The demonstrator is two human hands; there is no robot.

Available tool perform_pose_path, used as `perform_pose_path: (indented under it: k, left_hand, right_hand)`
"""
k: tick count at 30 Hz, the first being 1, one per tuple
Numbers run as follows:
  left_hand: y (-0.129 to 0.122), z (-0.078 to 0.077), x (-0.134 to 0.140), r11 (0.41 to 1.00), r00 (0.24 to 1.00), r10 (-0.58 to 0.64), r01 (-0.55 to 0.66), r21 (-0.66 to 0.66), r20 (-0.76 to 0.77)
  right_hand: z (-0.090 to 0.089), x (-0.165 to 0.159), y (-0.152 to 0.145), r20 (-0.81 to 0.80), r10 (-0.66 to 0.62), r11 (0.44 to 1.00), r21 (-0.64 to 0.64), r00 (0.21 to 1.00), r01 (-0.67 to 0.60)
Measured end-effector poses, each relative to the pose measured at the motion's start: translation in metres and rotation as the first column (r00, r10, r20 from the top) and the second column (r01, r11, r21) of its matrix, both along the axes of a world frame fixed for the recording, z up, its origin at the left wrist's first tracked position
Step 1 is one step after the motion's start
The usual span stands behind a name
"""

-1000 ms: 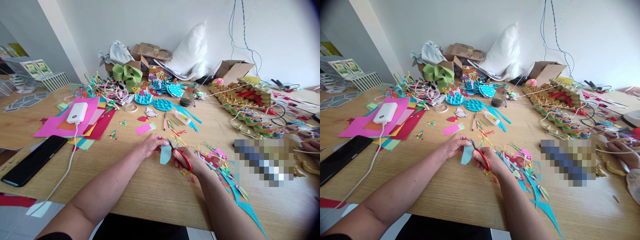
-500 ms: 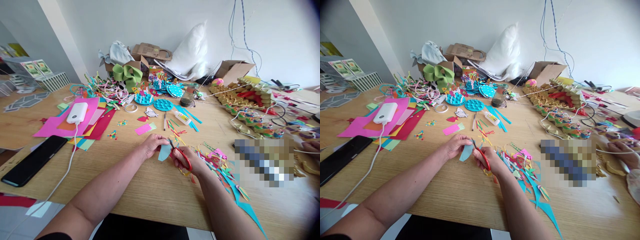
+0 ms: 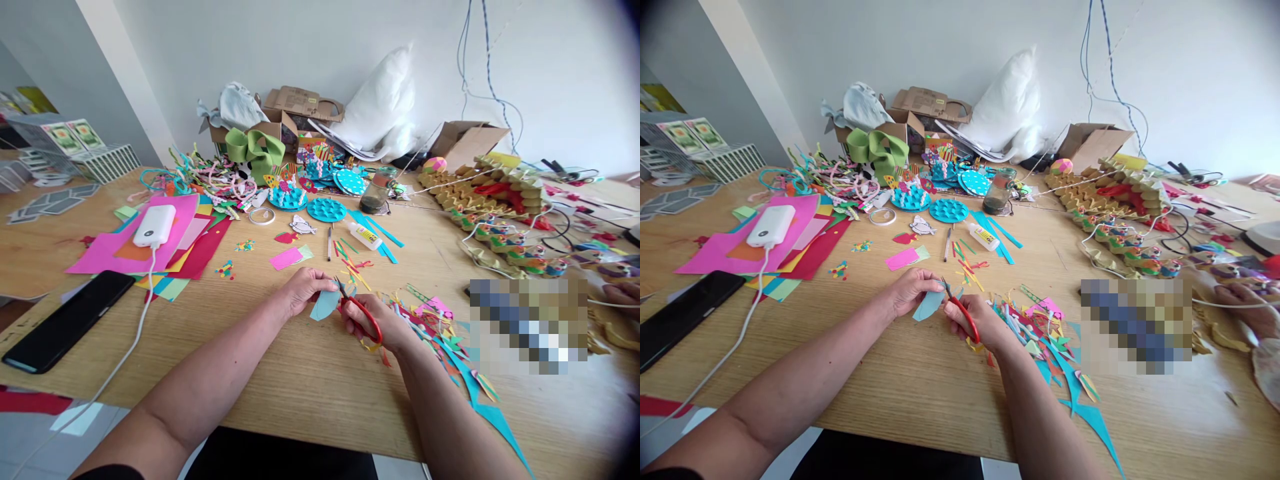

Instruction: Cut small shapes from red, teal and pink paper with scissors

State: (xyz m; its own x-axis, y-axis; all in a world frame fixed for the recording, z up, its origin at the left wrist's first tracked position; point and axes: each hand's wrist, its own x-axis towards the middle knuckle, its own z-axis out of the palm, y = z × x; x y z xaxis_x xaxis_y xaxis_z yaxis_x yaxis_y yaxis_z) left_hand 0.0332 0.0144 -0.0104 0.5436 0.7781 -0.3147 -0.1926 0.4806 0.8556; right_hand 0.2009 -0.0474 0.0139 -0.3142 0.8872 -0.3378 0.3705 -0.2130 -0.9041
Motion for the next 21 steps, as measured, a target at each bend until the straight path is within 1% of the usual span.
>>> perform_pose_path:
  k: [4,11,21]
  left_hand:
    - [-0.0006,0.0008,-0.0001,1.000,1.000,-0.003,0.003,-0.001,0.001]
    - [-0.0009,0.0006,0.0013,1.000,1.000,0.008,-0.008,-0.010,-0.006]
    - [-0.0016,0.0022,0.0007,1.000,1.000,0.000,0.000,-0.007,0.001]
  right_hand:
    - [0.0015,-0.0002,0.0001,0.006,-0.005,1.000,-0.018,1.000,0.005]
    - [-0.0005,0.0001,0.0004,0.023,0.018,1.000,0.004,1.000,-0.018]
    - [-0.0039,0.0015,0.0006,0.000,-0.016,1.000,-0.011,1.000,0.016]
